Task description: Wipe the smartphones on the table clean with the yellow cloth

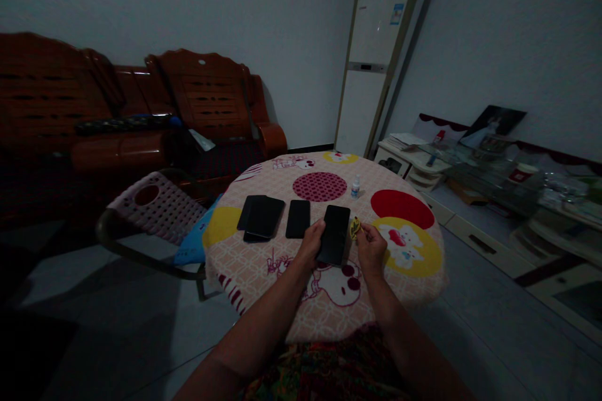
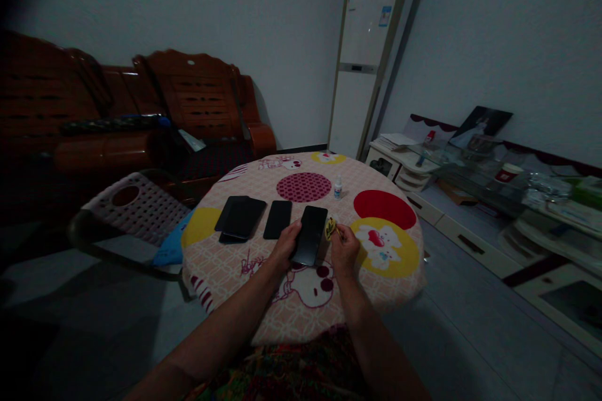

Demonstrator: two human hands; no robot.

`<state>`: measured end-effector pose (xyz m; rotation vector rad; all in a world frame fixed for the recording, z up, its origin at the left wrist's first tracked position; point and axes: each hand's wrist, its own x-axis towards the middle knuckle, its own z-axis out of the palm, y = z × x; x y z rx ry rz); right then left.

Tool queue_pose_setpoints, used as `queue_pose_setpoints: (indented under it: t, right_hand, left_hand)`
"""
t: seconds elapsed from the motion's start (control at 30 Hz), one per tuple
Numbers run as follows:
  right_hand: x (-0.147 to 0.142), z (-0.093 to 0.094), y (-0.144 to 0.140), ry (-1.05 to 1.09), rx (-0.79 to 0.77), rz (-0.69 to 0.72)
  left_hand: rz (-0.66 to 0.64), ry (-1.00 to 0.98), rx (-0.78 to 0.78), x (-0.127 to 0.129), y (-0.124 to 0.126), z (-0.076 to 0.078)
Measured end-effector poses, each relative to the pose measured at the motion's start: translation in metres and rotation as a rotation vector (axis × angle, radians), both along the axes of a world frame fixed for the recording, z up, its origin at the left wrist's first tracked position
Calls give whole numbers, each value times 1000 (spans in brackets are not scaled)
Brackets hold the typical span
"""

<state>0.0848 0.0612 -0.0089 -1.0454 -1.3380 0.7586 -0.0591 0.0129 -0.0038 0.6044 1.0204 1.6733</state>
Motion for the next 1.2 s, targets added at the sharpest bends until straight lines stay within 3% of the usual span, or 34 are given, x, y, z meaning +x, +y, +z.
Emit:
queue_pose_setpoints:
  t: [0.2, 0.4, 0.57, 0.73, 0.87, 1.03, 1.2]
  right_hand:
    - [0, -1, -1, 0, -1, 30]
    - [-3, -1, -1, 14, -26, 77]
    - [-4, 3, -4, 23, -48, 79]
    - [-4, 8, -7, -42, -13, 61]
    - [-4, 6, -6, -44, -5, 59]
    - [-2, 0, -2, -77, 11, 39]
    - [-5, -3, 3, -190, 183, 23]
  left_hand:
    - [11, -38, 28, 0, 0, 2]
    - [-67, -295, -63, -1, 0, 6]
    - [-301, -550, -204, -9, -6, 11]
    - [-513, -791, -141, -12, -14, 12]
    - [-587, -737, -72, -12, -14, 12]
    - [-570, -689, -45, -10, -9, 10]
    - [-599, -662, -61, -7, -7, 7]
